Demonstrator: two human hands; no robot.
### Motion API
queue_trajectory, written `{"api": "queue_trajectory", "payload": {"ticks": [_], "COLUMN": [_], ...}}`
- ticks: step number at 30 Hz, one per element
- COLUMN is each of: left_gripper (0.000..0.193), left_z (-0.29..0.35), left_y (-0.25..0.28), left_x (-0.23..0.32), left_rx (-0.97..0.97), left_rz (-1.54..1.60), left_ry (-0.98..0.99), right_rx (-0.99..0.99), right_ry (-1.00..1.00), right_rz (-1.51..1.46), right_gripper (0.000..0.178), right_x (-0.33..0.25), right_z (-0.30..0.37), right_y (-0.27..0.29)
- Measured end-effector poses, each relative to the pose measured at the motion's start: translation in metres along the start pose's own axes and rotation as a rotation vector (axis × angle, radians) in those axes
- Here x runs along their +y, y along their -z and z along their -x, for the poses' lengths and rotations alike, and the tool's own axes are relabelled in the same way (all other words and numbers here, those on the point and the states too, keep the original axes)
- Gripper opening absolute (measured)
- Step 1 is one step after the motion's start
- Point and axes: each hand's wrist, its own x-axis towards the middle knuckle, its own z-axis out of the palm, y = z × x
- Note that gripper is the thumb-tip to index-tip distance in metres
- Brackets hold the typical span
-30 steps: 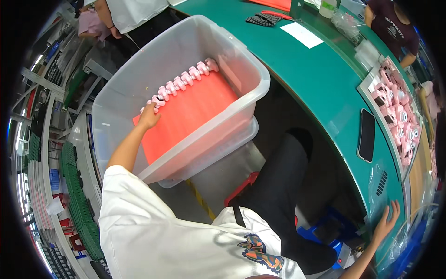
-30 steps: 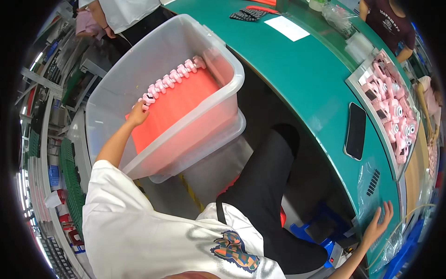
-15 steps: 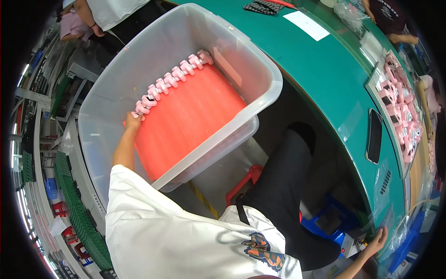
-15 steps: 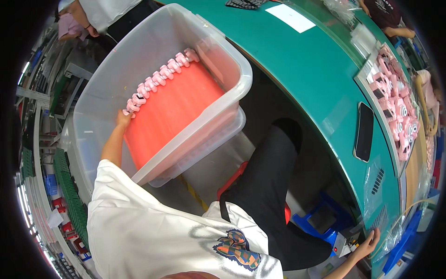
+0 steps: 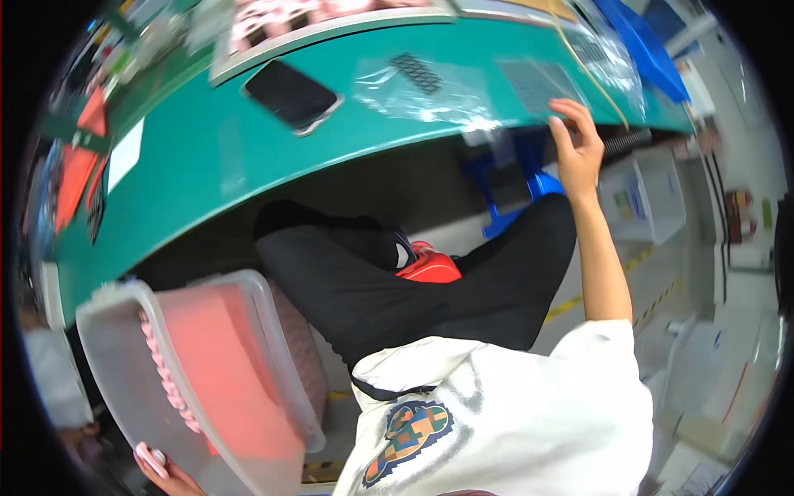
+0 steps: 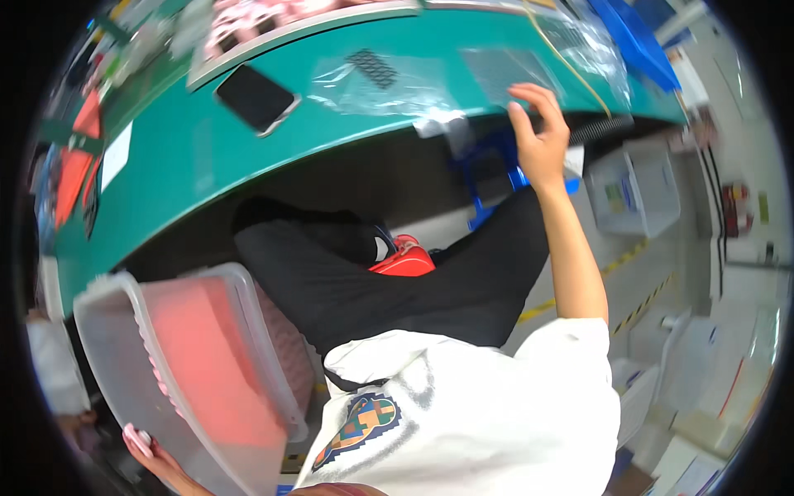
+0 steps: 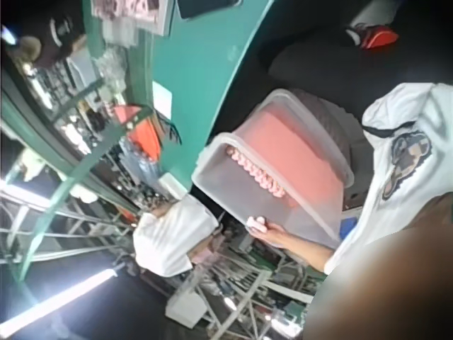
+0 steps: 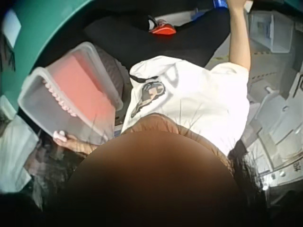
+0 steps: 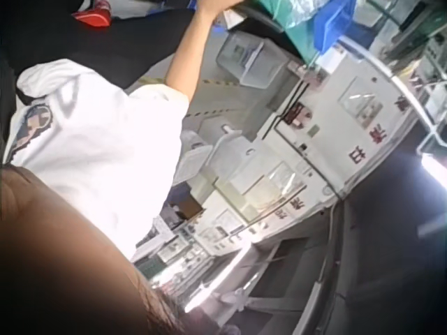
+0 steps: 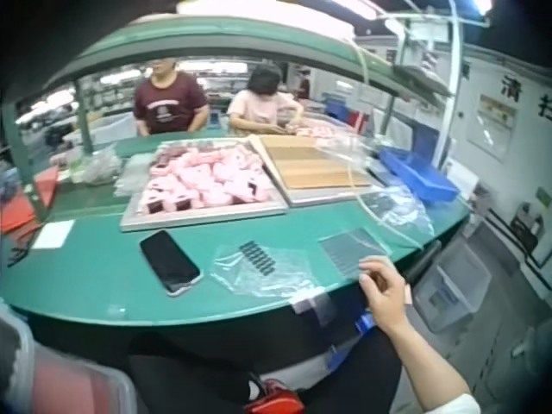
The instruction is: Assembling small handheld electronic devices by applying parts and sorting them into trays.
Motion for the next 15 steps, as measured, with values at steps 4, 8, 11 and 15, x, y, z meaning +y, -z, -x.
{"api": "queue_trajectory", "payload": {"ticks": [4,8,11,15], "left_gripper": [0.039,0.029,0.040,0.025], "left_z": [0.034,0.208,0.303,0.430], "left_y": [-0.116,-0.308,-0.423,-0.604], "left_x": [0.084,0.161,0.106,0.077], "left_rx": [-0.437,-0.964,-1.128,-1.592], "left_rz": [0.377,0.339,0.146,0.104], "left_ry": [0.044,0.220,0.568,-0.024], "right_rx": [0.156,0.249,0.361,0.384], "right_ry": [-0.012,-0.016,-0.229,-0.522], "right_rz": [-0.042,-0.010,0.009,-0.003], "right_gripper": [0.016,0.015,0.014,0.014], "right_x": [0.021,0.027,0.037,0.047], "right_z": [0.035,0.084,0.144,0.226], "right_y": [0.041,0.079,0.102,0.101]}}
